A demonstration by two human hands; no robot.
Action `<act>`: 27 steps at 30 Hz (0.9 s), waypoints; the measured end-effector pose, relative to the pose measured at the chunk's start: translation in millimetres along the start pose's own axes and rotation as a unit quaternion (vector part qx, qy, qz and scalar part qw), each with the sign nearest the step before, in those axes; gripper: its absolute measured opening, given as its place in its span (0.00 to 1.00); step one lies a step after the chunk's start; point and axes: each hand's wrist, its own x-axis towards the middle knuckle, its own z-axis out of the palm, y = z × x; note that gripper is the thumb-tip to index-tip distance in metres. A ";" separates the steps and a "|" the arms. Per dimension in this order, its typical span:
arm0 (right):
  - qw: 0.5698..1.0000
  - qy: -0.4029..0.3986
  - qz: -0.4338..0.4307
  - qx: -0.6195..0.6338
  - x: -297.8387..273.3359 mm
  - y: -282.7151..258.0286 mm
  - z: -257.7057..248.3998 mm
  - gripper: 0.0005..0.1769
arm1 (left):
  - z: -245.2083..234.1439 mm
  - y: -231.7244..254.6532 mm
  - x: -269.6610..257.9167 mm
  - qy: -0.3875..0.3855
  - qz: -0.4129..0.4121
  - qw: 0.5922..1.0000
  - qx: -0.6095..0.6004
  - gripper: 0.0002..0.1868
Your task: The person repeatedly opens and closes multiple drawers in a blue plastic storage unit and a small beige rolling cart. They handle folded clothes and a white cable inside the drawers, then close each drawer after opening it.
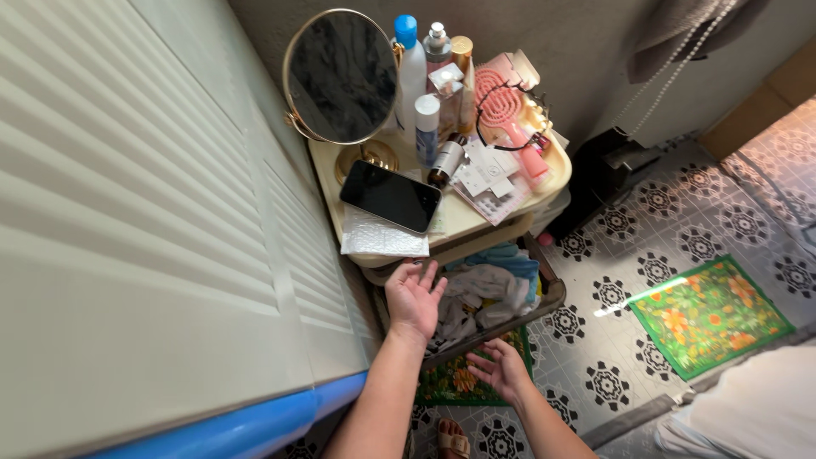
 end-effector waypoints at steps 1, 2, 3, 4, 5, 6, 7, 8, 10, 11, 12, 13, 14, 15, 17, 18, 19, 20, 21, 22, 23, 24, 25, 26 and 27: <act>1.000 0.000 0.003 -0.001 -6.0 -1.0 1.3 0.28 | -1.8 0.1 -0.3 0.010 0.000 1.000 0.011 0.37; 1.000 0.000 -0.006 -0.004 -12.6 -1.7 2.9 0.31 | -3.6 -1.0 -1.5 0.020 0.000 1.000 0.021 0.36; 1.000 -0.002 -0.015 -0.007 -17.7 -2.2 7.8 0.34 | -5.4 -1.1 -2.4 0.029 0.001 0.999 0.033 0.36; 1.000 -0.004 -0.024 -0.011 -24.1 -3.0 11.8 0.38 | -7.2 -1.5 -4.1 0.043 -0.008 0.998 0.041 0.35; 0.999 0.029 -0.028 -0.021 -30.2 -4.8 16.6 0.41 | -8.0 -1.0 -4.9 0.055 -0.016 0.997 0.049 0.35; 0.997 0.063 -0.033 -0.032 -36.1 -6.6 21.7 0.46 | -8.3 -0.7 -5.4 0.068 -0.024 0.996 0.057 0.35; 0.994 0.095 -0.037 -0.044 -40.8 -9.1 27.1 0.51 | -8.4 -0.2 -5.7 0.076 -0.021 0.995 0.055 0.35; 0.996 0.077 -0.041 -0.037 -45.0 -11.4 31.8 0.52 | -8.3 0.2 -5.7 0.085 -0.019 0.995 0.052 0.36; 0.998 0.040 -0.048 -0.024 -50.5 -14.8 38.7 0.55 | -8.3 0.9 -6.8 0.096 -0.011 0.994 0.041 0.36; 0.998 0.036 -0.049 -0.014 -49.4 -16.0 41.6 0.55 | -9.0 1.3 -7.2 0.097 -0.005 0.995 0.033 0.36; 0.998 0.033 -0.051 -0.003 -45.6 -17.8 44.0 0.56 | -9.7 1.5 -7.3 0.098 0.001 0.995 0.025 0.37; 0.998 0.029 -0.053 0.008 -39.6 -20.3 45.9 0.56 | -8.9 1.3 -5.8 0.101 -0.001 0.995 0.022 0.36; 0.998 0.022 -0.050 0.019 -30.4 -23.6 48.5 0.54 | -8.3 1.1 -3.9 0.104 -0.002 0.994 0.018 0.36; 0.998 0.015 -0.046 0.027 -19.7 -27.1 49.7 0.53 | -8.9 -0.7 -2.7 0.108 -0.004 0.994 0.014 0.36; 0.998 -0.021 -0.047 0.041 2.2 -32.2 51.6 0.41 | -10.5 -2.9 -0.1 0.116 -0.001 0.993 0.012 0.35; 0.996 -0.050 -0.051 0.046 17.6 -40.6 58.2 0.32 | -11.7 -3.6 1.0 0.120 0.003 0.993 0.012 0.34; 0.994 -0.079 -0.053 0.053 28.3 -40.4 62.5 0.25 | -15.0 -4.7 0.6 0.125 0.006 0.992 0.031 0.35; 0.995 -0.073 -0.050 0.047 37.3 -40.2 66.4 0.21 | -17.4 -7.9 0.3 0.131 0.009 0.990 0.051 0.36; 0.996 -0.067 -0.049 0.042 48.4 -47.2 74.7 0.17 | -17.8 -11.8 0.7 0.134 0.011 0.988 0.072 0.37; 0.996 -0.061 -0.048 0.038 58.6 -54.0 84.7 0.13 | -19.0 -16.2 -0.3 0.137 0.008 0.985 0.102 0.39; 0.996 -0.062 -0.052 0.043 66.1 -58.3 92.4 0.14 | -21.6 -23.2 -3.0 0.140 0.003 0.981 0.131 0.41; 0.995 -0.062 -0.057 0.049 72.3 -62.0 100.5 0.15 | -24.6 -29.0 -5.2 0.143 -0.002 0.977 0.160 0.44; 0.995 -0.062 -0.062 0.054 77.3 -66.5 109.1 0.16 | -27.5 -34.7 -7.6 0.152 -0.012 0.975 0.164 0.44; 0.994 -0.063 -0.062 0.063 81.6 -71.3 118.3 0.17 | -31.4 -40.1 -10.9 0.160 -0.021 0.972 0.169 0.45; 0.994 -0.062 -0.062 0.071 83.6 -75.6 123.9 0.17 | -35.5 -45.0 -13.0 0.169 -0.032 0.970 0.172 0.45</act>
